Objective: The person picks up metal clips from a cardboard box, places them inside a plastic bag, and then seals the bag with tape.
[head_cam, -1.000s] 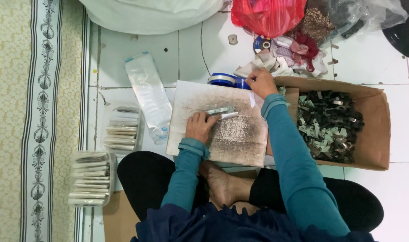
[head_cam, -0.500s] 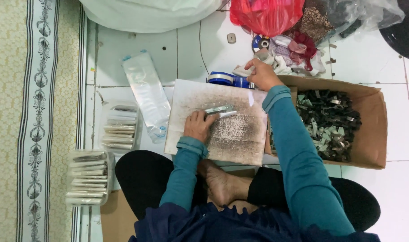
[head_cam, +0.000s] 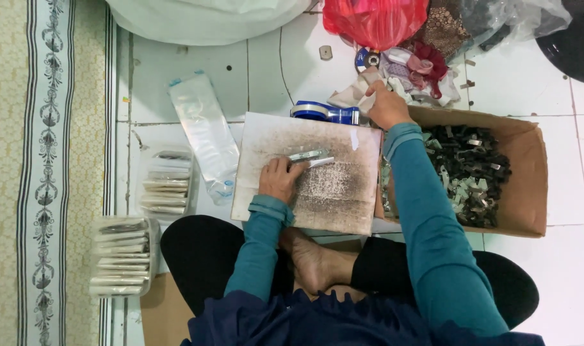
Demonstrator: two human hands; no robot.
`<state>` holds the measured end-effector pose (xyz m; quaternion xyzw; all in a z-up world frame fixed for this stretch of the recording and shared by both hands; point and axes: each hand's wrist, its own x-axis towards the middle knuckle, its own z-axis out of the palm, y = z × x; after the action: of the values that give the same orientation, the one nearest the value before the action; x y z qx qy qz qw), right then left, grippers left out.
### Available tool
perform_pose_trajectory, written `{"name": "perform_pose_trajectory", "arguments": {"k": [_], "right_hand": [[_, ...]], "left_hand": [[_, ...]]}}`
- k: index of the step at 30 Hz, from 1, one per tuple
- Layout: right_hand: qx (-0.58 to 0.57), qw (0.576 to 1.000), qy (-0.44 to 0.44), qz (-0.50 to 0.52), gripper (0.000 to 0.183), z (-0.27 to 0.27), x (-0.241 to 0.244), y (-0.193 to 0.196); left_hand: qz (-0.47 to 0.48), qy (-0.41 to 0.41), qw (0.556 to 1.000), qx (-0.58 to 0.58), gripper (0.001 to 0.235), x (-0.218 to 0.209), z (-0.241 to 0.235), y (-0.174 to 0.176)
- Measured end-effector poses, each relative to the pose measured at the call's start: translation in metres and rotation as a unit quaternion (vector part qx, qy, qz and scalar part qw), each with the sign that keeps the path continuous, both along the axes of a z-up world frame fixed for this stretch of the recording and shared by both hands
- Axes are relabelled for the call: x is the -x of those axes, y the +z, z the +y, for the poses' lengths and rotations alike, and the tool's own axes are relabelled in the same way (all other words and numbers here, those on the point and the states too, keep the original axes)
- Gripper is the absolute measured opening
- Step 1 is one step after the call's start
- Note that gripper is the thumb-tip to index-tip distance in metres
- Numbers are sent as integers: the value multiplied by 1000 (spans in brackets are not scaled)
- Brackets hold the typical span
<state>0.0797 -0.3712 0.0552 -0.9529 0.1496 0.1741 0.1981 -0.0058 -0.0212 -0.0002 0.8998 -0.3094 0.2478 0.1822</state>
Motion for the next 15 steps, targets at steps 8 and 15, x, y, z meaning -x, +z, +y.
{"name": "perform_pose_trajectory", "arguments": {"k": [8, 15], "right_hand": [[134, 991, 24, 4, 36, 19, -6, -12], [196, 980, 9, 26, 32, 41, -2, 0]], "left_hand": [[-10, 4, 1000, -5, 26, -2, -1, 8], [-14, 11, 1000, -13, 26, 0, -1, 8]]}}
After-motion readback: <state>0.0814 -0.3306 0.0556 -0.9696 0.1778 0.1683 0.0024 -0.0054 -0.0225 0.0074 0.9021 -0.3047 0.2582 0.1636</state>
